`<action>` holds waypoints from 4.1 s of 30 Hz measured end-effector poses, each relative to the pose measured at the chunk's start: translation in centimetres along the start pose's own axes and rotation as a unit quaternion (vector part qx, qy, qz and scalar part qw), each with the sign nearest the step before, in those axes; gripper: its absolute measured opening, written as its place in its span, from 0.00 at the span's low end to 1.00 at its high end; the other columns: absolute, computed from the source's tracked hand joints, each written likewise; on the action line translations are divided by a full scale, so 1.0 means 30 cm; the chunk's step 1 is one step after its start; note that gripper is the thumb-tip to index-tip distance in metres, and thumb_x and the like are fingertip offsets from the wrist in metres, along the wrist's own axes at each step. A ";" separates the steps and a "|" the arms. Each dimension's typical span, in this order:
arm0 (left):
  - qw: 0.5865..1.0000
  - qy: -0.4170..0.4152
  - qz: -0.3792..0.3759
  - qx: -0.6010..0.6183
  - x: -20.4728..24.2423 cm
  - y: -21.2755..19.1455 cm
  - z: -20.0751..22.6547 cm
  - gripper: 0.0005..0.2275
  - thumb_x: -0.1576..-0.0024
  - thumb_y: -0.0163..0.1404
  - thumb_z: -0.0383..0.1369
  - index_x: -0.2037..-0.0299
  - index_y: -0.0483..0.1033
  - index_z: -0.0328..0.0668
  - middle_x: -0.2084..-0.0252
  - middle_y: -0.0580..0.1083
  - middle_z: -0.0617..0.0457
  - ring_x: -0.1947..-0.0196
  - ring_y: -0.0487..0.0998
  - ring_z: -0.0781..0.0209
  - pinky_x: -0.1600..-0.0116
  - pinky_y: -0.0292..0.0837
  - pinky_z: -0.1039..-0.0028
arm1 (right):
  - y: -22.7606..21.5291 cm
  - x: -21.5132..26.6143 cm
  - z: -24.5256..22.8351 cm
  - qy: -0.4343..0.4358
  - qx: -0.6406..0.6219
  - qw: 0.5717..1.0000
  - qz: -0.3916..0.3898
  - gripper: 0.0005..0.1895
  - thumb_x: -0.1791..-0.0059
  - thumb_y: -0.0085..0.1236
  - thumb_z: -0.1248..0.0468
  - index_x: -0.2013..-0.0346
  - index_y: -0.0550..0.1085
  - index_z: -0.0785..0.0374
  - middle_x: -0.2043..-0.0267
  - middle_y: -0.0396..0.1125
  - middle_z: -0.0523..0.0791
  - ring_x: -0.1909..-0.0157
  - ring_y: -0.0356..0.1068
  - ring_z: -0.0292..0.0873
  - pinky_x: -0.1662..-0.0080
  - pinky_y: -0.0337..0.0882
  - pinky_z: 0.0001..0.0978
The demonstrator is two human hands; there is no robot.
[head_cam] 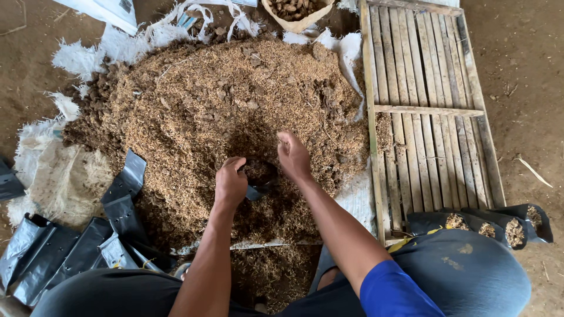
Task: The person fills small black nursery bags with a mixture of soil and rice husks by hand, then lines them up on a bamboo rack.
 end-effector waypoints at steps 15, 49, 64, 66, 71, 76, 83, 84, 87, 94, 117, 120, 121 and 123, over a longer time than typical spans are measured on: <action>0.998 -0.059 0.032 0.002 -0.013 -0.009 -0.106 0.21 0.48 0.48 0.19 0.43 0.77 0.32 0.42 0.74 0.39 0.40 0.74 0.34 0.35 0.73 0.46 | 0.196 0.490 0.052 -0.156 0.354 0.867 -0.314 0.38 0.48 0.41 0.37 0.30 0.60 0.55 0.29 0.51 0.59 0.28 0.50 0.66 0.33 0.53 0.64; 0.994 -0.103 0.020 -0.014 0.034 -0.047 -0.074 0.22 0.52 0.46 0.24 0.49 0.84 0.53 0.45 0.79 0.54 0.42 0.77 0.45 0.37 0.73 0.56 | 0.147 0.091 -0.127 0.204 -0.418 0.884 -0.038 0.17 0.50 0.61 0.60 0.47 0.73 0.58 0.60 0.72 0.56 0.69 0.73 0.47 0.74 0.75 0.34; 0.986 -0.165 0.001 0.002 0.047 -0.055 -0.059 0.22 0.50 0.48 0.26 0.47 0.83 0.61 0.50 0.81 0.49 0.45 0.78 0.41 0.40 0.74 0.52 | 0.135 0.173 -0.202 -0.035 -0.236 0.969 -0.055 0.11 0.40 0.44 0.59 0.51 0.76 0.55 0.58 0.74 0.49 0.53 0.72 0.40 0.47 0.71 0.40; 0.982 -0.187 0.004 0.024 0.074 -0.088 0.018 0.22 0.48 0.46 0.26 0.47 0.83 0.65 0.50 0.81 0.49 0.45 0.78 0.42 0.41 0.74 0.53 | 0.109 0.177 -0.233 -0.064 -0.229 0.969 -0.066 0.11 0.42 0.46 0.69 0.47 0.74 0.58 0.57 0.76 0.49 0.52 0.75 0.42 0.47 0.72 0.39; 0.982 -0.180 0.024 0.058 0.065 -0.096 -0.009 0.26 0.49 0.45 0.21 0.41 0.76 0.61 0.49 0.80 0.46 0.44 0.78 0.39 0.41 0.73 0.49 | 0.007 0.160 -0.286 -0.025 -0.086 0.989 -0.115 0.22 0.45 0.49 0.69 0.35 0.65 0.57 0.45 0.70 0.57 0.53 0.69 0.52 0.53 0.72 0.43; 0.985 -0.162 0.021 0.054 0.074 -0.100 -0.009 0.31 0.51 0.43 0.18 0.34 0.67 0.54 0.48 0.80 0.51 0.44 0.77 0.39 0.43 0.71 0.48 | 0.030 0.187 -0.167 0.163 0.035 0.924 -0.343 0.27 0.46 0.54 0.52 0.33 0.67 0.57 0.36 0.65 0.57 0.34 0.64 0.62 0.37 0.66 0.56; 0.983 -0.171 0.041 0.051 0.069 -0.086 -0.054 0.26 0.52 0.45 0.21 0.40 0.74 0.53 0.53 0.81 0.55 0.47 0.78 0.45 0.44 0.72 0.52 | 0.137 0.156 0.067 0.171 0.086 0.923 -0.333 0.11 0.47 0.53 0.60 0.53 0.77 0.57 0.61 0.74 0.50 0.63 0.76 0.49 0.53 0.72 0.44; 0.981 -0.180 0.042 0.051 0.067 -0.081 -0.065 0.25 0.51 0.47 0.23 0.42 0.76 0.55 0.53 0.81 0.57 0.47 0.79 0.48 0.44 0.72 0.56 | 0.156 0.137 0.098 0.132 0.124 0.940 -0.290 0.15 0.46 0.48 0.59 0.68 0.81 0.57 0.73 0.74 0.48 0.67 0.76 0.52 0.55 0.73 0.49; 0.969 -0.224 0.051 0.094 0.086 -0.036 -0.062 0.22 0.52 0.49 0.26 0.46 0.79 0.58 0.54 0.80 0.59 0.49 0.79 0.56 0.45 0.73 0.61 | 0.156 0.123 0.069 0.104 0.142 0.955 -0.237 0.14 0.48 0.45 0.62 0.66 0.81 0.59 0.67 0.75 0.53 0.58 0.77 0.60 0.55 0.74 0.49; 0.913 -0.319 -0.002 0.253 0.129 -0.051 -0.033 0.24 0.44 0.52 0.41 0.35 0.71 0.48 0.45 0.73 0.42 0.65 0.78 0.50 0.67 0.76 0.66 | 0.161 0.113 0.058 0.129 0.129 0.960 -0.212 0.15 0.49 0.43 0.56 0.64 0.79 0.53 0.62 0.76 0.51 0.52 0.76 0.59 0.52 0.75 0.52; 0.856 -0.368 -0.004 0.364 0.161 0.050 0.003 0.30 0.42 0.58 0.43 0.30 0.63 0.50 0.38 0.63 0.23 0.54 0.79 0.31 0.57 0.86 0.54 | 0.049 0.153 -0.015 0.202 0.076 0.945 -0.247 0.18 0.48 0.48 0.56 0.51 0.76 0.61 0.52 0.74 0.56 0.45 0.73 0.60 0.47 0.73 0.51; 0.846 -0.370 -0.015 0.384 0.190 0.035 0.051 0.34 0.43 0.57 0.36 0.25 0.55 0.52 0.33 0.58 0.22 0.44 0.74 0.23 0.53 0.83 0.45 | -0.030 0.187 -0.179 0.247 0.027 0.908 -0.338 0.32 0.46 0.53 0.48 0.32 0.63 0.61 0.41 0.66 0.63 0.41 0.70 0.62 0.44 0.72 0.49; 0.846 -0.369 -0.014 0.384 0.195 0.044 0.049 0.34 0.43 0.57 0.36 0.25 0.55 0.52 0.33 0.58 0.22 0.44 0.74 0.23 0.53 0.83 0.45 | -0.023 0.188 -0.173 0.246 0.027 0.908 -0.337 0.32 0.46 0.53 0.48 0.32 0.63 0.61 0.41 0.66 0.63 0.41 0.70 0.62 0.44 0.72 0.49; 0.854 -0.366 -0.043 0.366 0.205 0.071 0.045 0.33 0.42 0.55 0.35 0.25 0.56 0.53 0.34 0.61 0.25 0.44 0.74 0.22 0.54 0.83 0.44 | 0.008 0.215 -0.150 0.290 -0.010 0.877 -0.382 0.34 0.42 0.50 0.51 0.25 0.53 0.58 0.42 0.65 0.65 0.68 0.74 0.45 0.70 0.76 0.29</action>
Point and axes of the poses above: each hand's wrist, its own x-axis away from the middle knuckle, its own y-axis out of the palm, z = x × y, the point moved 6 cm from there along -x, towards the middle knuckle
